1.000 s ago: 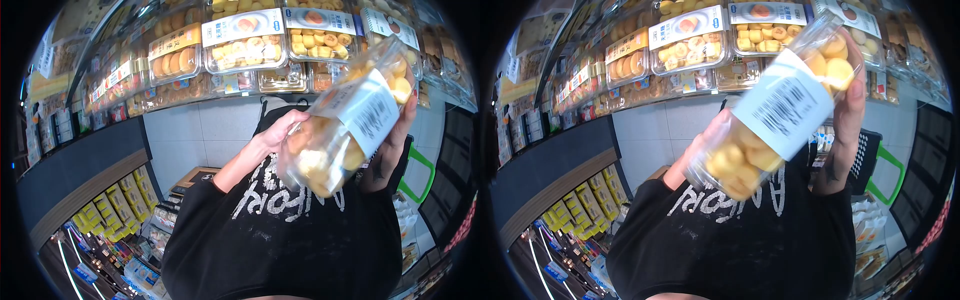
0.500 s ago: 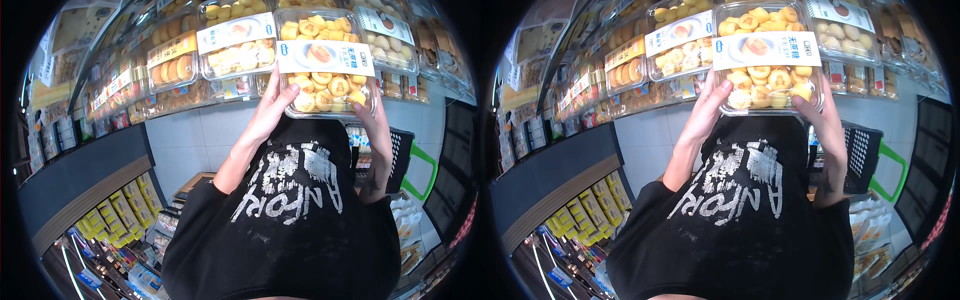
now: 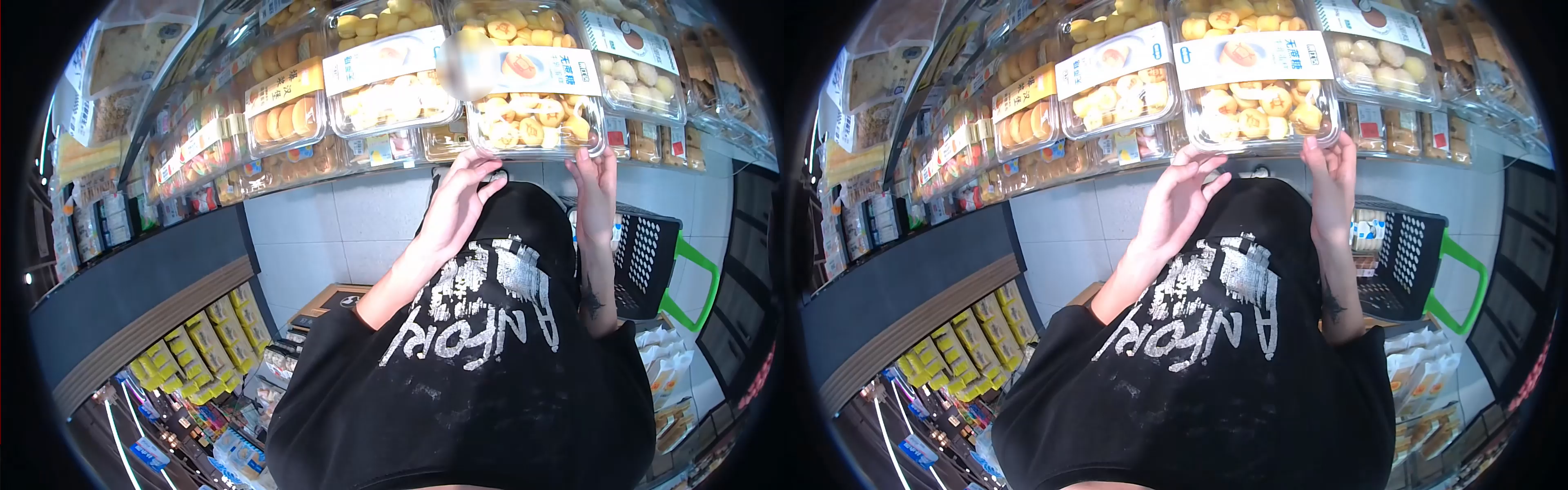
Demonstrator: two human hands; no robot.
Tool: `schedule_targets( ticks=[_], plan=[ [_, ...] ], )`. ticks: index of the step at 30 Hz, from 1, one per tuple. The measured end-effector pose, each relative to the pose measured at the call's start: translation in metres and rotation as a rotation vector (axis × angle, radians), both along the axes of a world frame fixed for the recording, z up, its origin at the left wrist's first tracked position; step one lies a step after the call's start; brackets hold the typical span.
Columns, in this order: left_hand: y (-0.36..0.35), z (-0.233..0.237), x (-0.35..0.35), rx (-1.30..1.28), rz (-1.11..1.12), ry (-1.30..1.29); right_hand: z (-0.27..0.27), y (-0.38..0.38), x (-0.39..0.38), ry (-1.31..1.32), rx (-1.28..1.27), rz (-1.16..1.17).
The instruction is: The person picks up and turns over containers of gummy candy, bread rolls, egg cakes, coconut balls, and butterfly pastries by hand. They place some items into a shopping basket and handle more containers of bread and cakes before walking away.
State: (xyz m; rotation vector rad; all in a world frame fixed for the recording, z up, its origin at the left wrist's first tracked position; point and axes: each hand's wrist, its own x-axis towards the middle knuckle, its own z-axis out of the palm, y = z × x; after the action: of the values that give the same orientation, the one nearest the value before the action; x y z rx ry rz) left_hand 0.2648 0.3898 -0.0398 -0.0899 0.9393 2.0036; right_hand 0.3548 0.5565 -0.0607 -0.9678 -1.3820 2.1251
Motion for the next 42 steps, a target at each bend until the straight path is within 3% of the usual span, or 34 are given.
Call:
schedule_targets(
  ticks=[5,9,20,26,29,31,34,36,37,38,39,41,42],
  plan=[
    [0.005,0.008,-0.011,0.250,0.002,-0.213,-0.002,0.000,-0.018,0.106,-0.029,0.023],
    [0.017,0.010,-0.024,0.300,0.068,-0.246,-0.007,0.004,-0.044,0.164,0.016,-0.032],
    [0.026,0.007,-0.030,0.271,0.118,-0.217,-0.012,0.006,-0.060,0.176,0.063,-0.053],
    [0.022,-0.004,-0.027,0.027,0.055,-0.127,-0.010,0.003,-0.049,0.136,0.046,-0.125],
    [0.006,-0.038,-0.019,-0.276,-0.109,0.003,-0.054,-0.008,-0.024,0.106,0.033,-0.048],
    [-0.007,-0.075,-0.009,-0.438,-0.189,0.058,-0.096,-0.017,-0.003,-0.057,-0.032,0.056],
    [-0.052,-0.150,0.011,-0.694,-0.295,0.098,-0.230,-0.039,0.058,-0.315,0.008,0.086],
    [-0.091,-0.202,0.025,-0.872,-0.399,0.116,-0.301,-0.060,0.119,-0.648,0.194,-0.042],
    [-0.117,-0.228,0.034,-0.980,-0.467,0.109,-0.297,-0.067,0.141,-0.845,0.366,-0.047],
    [-0.164,-0.275,0.043,-1.074,-0.555,0.088,-0.290,-0.073,0.164,-0.903,0.385,0.014],
    [-0.200,-0.306,0.045,-1.163,-0.643,0.069,-0.328,-0.086,0.202,-0.917,0.435,0.030],
    [-0.226,-0.294,0.053,-1.386,-0.697,-0.012,-0.350,-0.110,0.253,-1.050,0.238,0.116],
    [-0.237,-0.291,0.057,-1.341,-0.645,-0.006,-0.346,-0.117,0.271,-1.090,0.096,0.156]
  ],
)
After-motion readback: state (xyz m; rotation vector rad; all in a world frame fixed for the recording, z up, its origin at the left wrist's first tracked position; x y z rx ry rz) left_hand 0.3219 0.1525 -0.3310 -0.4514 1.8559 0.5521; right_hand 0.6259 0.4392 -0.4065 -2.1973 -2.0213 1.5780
